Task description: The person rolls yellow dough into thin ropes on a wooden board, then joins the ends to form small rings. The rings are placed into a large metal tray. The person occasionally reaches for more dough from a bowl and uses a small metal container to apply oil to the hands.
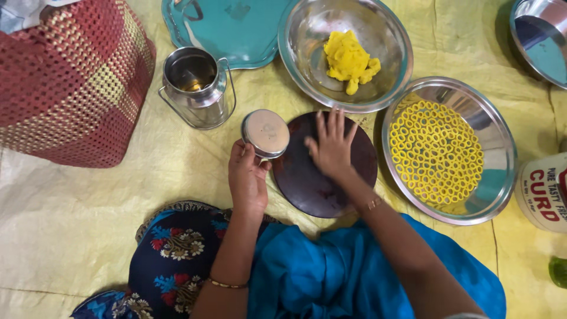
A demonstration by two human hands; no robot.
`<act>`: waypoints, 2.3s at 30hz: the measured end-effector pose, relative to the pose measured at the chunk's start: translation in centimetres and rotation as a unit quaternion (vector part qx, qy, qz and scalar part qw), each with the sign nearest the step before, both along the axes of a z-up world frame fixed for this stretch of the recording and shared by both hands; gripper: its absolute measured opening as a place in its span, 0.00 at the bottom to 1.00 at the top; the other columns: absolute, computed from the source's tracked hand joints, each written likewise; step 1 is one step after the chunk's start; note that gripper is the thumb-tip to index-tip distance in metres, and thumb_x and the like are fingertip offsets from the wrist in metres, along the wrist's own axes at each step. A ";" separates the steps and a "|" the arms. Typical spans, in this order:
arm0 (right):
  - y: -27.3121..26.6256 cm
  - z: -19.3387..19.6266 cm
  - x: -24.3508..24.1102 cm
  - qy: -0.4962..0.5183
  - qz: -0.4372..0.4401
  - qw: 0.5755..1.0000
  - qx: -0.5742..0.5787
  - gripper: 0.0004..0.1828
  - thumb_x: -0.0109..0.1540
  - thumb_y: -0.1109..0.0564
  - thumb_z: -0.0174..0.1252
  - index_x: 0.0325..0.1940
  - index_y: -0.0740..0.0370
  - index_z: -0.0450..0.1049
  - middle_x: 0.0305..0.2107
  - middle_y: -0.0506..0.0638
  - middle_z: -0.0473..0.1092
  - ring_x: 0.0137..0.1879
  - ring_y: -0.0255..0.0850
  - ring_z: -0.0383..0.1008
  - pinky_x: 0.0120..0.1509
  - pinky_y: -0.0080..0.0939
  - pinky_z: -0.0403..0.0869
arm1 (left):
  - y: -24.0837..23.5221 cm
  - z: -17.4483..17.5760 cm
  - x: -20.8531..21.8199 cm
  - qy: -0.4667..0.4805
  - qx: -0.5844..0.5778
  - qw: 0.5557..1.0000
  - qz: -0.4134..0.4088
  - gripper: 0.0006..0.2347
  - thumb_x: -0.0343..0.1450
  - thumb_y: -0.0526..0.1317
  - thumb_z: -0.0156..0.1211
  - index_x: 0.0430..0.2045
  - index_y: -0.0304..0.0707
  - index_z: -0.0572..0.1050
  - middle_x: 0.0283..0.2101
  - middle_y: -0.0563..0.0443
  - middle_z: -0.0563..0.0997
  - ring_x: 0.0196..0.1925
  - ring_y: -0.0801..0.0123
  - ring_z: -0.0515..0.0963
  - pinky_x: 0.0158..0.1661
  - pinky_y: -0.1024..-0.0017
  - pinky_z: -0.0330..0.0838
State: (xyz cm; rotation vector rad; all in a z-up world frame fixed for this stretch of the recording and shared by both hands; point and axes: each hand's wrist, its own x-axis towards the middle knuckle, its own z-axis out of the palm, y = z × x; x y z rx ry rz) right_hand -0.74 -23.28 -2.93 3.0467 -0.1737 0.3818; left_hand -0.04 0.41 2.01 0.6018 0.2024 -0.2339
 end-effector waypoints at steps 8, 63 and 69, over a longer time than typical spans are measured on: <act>-1.1 0.0 2.9 -0.009 -0.024 1.000 -0.005 0.45 0.70 0.30 0.42 0.81 0.61 0.49 0.78 0.64 0.38 0.84 0.57 0.33 0.77 0.79 0.36 | 2.0 2.4 1.0 -0.064 0.010 0.998 0.019 0.05 0.78 0.38 0.54 0.46 0.42 0.71 0.41 0.57 0.77 0.39 0.77 0.74 0.36 0.74 0.67; -3.5 1.2 2.8 -0.046 -0.049 0.998 -0.020 0.46 0.69 0.30 0.44 0.82 0.61 0.50 0.78 0.66 0.38 0.84 0.60 0.33 0.77 0.81 0.33 | -3.1 -6.3 -2.8 -0.373 0.801 0.422 -0.202 0.23 0.69 0.32 0.53 0.61 0.26 0.68 0.68 0.23 0.62 0.55 0.41 0.78 0.51 0.57 0.75; 0.2 0.1 -2.9 -0.004 0.026 0.998 0.052 0.51 0.66 0.28 0.41 0.78 0.71 0.48 0.76 0.68 0.39 0.82 0.60 0.33 0.76 0.78 0.33 | -3.4 -6.1 -3.0 -0.392 0.804 0.420 -0.153 0.19 0.69 0.33 0.52 0.55 0.23 0.73 0.64 0.21 0.68 0.53 0.41 0.81 0.49 0.59 0.78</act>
